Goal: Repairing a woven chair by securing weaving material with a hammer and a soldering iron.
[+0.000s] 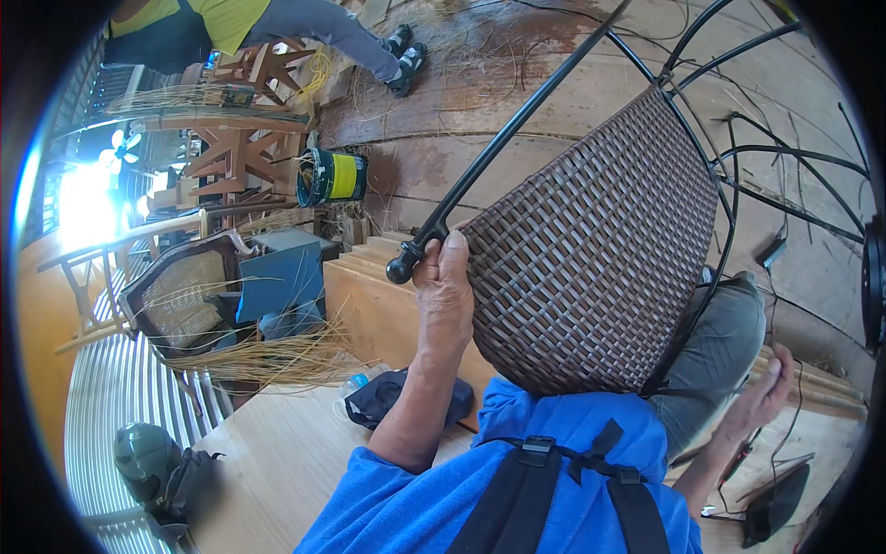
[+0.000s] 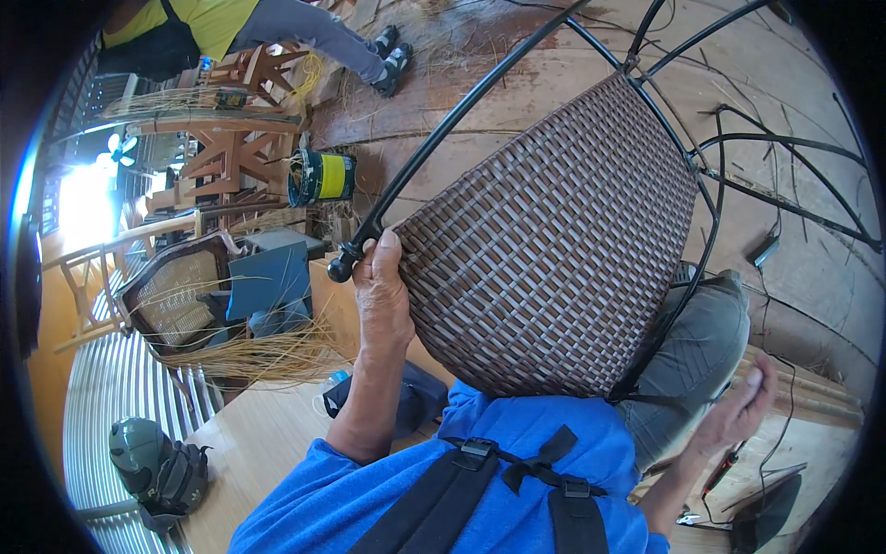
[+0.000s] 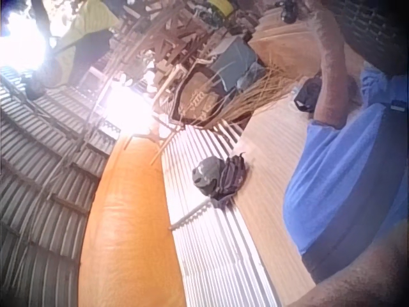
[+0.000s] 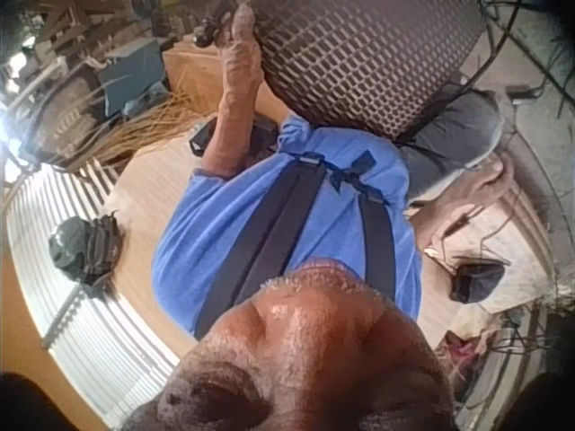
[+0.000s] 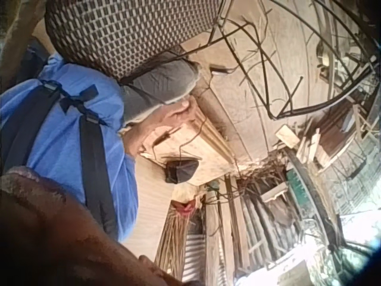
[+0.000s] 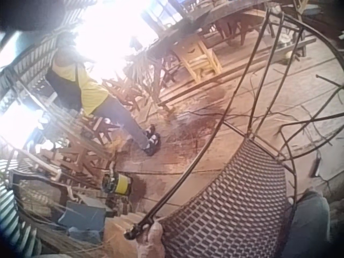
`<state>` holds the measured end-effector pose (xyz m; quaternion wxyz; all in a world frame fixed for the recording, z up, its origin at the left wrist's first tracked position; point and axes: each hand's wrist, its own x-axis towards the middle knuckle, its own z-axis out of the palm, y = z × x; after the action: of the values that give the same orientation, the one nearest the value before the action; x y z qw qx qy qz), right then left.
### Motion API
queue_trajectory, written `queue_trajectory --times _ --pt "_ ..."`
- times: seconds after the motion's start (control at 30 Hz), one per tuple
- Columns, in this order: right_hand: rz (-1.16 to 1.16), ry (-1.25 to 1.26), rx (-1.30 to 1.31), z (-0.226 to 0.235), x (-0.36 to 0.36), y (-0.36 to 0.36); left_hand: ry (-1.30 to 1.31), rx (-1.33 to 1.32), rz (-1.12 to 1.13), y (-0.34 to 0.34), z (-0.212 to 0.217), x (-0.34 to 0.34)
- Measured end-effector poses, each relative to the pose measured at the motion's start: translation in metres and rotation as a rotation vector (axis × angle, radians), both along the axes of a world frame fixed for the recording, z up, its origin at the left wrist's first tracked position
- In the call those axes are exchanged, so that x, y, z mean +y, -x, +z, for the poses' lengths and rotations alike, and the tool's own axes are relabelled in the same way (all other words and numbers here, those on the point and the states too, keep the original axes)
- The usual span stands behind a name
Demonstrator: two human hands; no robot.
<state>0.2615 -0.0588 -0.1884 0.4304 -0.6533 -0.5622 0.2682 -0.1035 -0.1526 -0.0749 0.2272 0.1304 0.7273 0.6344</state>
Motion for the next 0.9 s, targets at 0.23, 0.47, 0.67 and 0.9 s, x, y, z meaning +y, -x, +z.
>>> queue_trajectory --times 0.23,0.47,0.67,0.9 --pt "0.361 0.027 0.059 0.014 0.000 0.074 -0.034 -0.005 -0.025 0.002 -0.001 0.000" --pt "0.686 0.348 0.003 0.019 -0.006 0.071 -0.021 0.041 -0.010 0.000 -0.002 0.001" --pt "0.427 0.352 0.264 0.010 -0.022 0.046 0.102 0.083 0.107 0.024 -0.018 0.000" --pt "0.612 0.251 0.156 0.001 -0.035 0.045 -0.070 -0.245 0.014 0.031 -0.033 -0.007"
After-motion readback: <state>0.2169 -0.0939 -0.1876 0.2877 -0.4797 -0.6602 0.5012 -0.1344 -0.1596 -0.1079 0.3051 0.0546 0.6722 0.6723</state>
